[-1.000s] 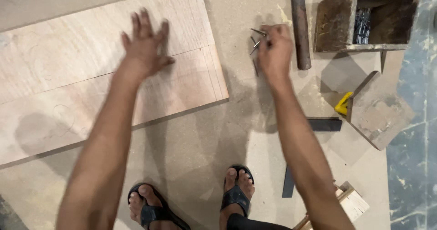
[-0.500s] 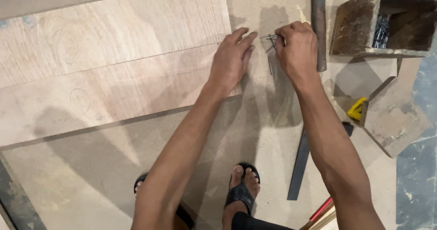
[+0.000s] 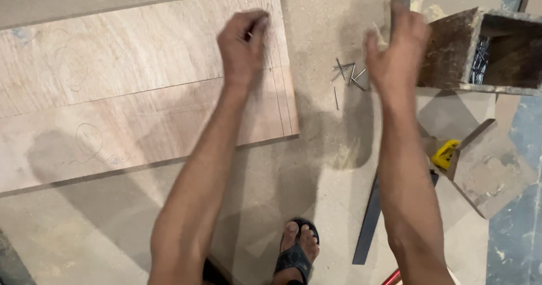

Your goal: The person marks a piece of wood using a speed square and a pencil, then hammers a nail into a wooden board to join it to another piece.

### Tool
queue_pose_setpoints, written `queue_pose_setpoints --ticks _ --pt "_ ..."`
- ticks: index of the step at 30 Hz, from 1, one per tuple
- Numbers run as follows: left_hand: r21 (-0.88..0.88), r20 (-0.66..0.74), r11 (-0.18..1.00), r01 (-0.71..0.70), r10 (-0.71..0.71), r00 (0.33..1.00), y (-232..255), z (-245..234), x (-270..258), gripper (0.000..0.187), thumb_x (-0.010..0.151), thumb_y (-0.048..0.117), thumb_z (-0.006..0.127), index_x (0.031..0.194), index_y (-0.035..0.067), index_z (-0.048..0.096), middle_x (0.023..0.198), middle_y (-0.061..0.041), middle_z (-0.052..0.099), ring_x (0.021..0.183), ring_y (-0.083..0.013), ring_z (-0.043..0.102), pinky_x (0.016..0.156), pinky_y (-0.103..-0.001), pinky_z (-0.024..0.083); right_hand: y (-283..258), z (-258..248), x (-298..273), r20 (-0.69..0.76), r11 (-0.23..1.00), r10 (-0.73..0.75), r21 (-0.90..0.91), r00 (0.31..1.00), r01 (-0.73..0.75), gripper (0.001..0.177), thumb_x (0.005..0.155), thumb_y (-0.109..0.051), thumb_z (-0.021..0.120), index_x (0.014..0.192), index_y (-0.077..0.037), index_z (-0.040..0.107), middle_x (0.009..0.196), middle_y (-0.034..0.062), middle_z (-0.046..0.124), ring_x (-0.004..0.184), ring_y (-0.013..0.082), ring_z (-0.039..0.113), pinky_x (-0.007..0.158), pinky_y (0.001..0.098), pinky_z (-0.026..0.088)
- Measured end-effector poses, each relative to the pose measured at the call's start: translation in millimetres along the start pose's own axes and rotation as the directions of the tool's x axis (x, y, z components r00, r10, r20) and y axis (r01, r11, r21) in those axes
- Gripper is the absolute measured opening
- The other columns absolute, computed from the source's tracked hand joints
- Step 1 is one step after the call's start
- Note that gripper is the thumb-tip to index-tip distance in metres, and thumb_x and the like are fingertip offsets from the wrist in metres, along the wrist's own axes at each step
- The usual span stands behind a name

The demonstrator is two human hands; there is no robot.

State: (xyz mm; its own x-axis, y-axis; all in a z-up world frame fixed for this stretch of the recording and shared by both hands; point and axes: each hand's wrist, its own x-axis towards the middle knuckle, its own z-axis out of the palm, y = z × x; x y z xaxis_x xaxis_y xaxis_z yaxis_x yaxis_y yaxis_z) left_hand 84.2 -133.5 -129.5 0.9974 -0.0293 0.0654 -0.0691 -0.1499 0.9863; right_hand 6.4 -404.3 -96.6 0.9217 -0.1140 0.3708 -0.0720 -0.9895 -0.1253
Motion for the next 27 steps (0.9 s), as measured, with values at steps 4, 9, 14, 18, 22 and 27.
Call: queue_pose_setpoints --ticks 4,9,14,18,22,27 --pt "-0.064 0.026 0.994 0.087 -0.085 0.996 -19.4 -6.2 35.7 0.011 0.098 0.006 0.071 0.108 0.008 0.075 0.1 -0.003 0.076 0.09 -0.0101 0.073 0.085 -0.024 0.061 43.4 24.1 -23.5 0.244 0.96 0.28 -0.05 0.928 -0.276 0.053 0.09 -0.008 0.077 0.135 0.01 0.055 0.123 0.0329 0.053 0.111 0.0476 0.055 0.09 0.0572 0.049" --pt "0.08 0.013 0.992 -0.094 0.094 0.996 -32.6 3.7 39.9 0.008 0.095 0.006 0.075 0.103 0.007 0.078 0.102 -0.005 0.072 0.091 -0.0131 0.072 0.086 -0.026 0.063 30.5 1.5 -10.2 0.591 0.429 0.39 0.562 0.706 -0.707 0.039 0.096 -0.001 0.066 0.132 0.005 0.052 0.101 0.0139 0.07 0.079 0.0252 0.071 0.066 0.0352 0.06" --pt "0.162 -0.026 0.981 -0.107 0.113 0.993 -32.4 6.6 39.2 0.008 0.094 0.007 0.077 0.102 0.007 0.079 0.099 -0.005 0.073 0.087 -0.0141 0.071 0.08 -0.026 0.063 -49.3 -9.6 -3.0 0.762 -0.198 0.223 0.646 0.607 -0.737 0.054 0.089 0.004 0.064 0.136 -0.007 0.04 0.077 0.0087 0.062 0.052 0.0169 0.056 0.039 0.0241 0.048" --pt "0.195 -0.024 0.966 -0.172 0.18 0.983 -32.9 4.9 39.3 0.008 0.094 0.009 0.078 0.102 0.008 0.079 0.101 -0.004 0.075 0.091 -0.0159 0.07 0.082 -0.028 0.062 -80.0 11.8 -7.0 0.804 -0.203 0.213 0.593 0.555 -0.779 0.034 0.098 -0.008 0.066 0.128 -0.009 0.051 0.076 0.0048 0.06 0.051 0.0129 0.054 0.039 0.0248 0.045" --pt "0.236 -0.017 0.962 -0.138 0.146 0.989 -29.7 4.6 36.0 0.009 0.093 0.011 0.078 0.102 0.009 0.079 0.102 -0.005 0.075 0.092 -0.0165 0.071 0.085 -0.028 0.061 -84.0 29.3 -14.8 0.846 -0.287 0.121 0.531 0.52 -0.797 0.02 0.101 -0.016 0.065 0.114 -0.006 0.054 0.077 0.0047 0.059 0.054 0.0139 0.055 0.043 0.0291 0.047" --pt "0.25 -0.025 0.954 -0.164 0.176 0.984 -23.3 4.1 37.1 0.011 0.092 0.009 0.079 0.102 0.007 0.078 0.101 -0.006 0.075 0.091 -0.0189 0.07 0.082 -0.03 0.059 -91.1 43.3 -8.5 0.85 -0.41 0.025 0.49 0.527 -0.77 0.019 0.1 -0.02 0.064 0.112 -0.007 0.056 0.077 0.0049 0.061 0.055 0.0147 0.056 0.046 0.0311 0.048"
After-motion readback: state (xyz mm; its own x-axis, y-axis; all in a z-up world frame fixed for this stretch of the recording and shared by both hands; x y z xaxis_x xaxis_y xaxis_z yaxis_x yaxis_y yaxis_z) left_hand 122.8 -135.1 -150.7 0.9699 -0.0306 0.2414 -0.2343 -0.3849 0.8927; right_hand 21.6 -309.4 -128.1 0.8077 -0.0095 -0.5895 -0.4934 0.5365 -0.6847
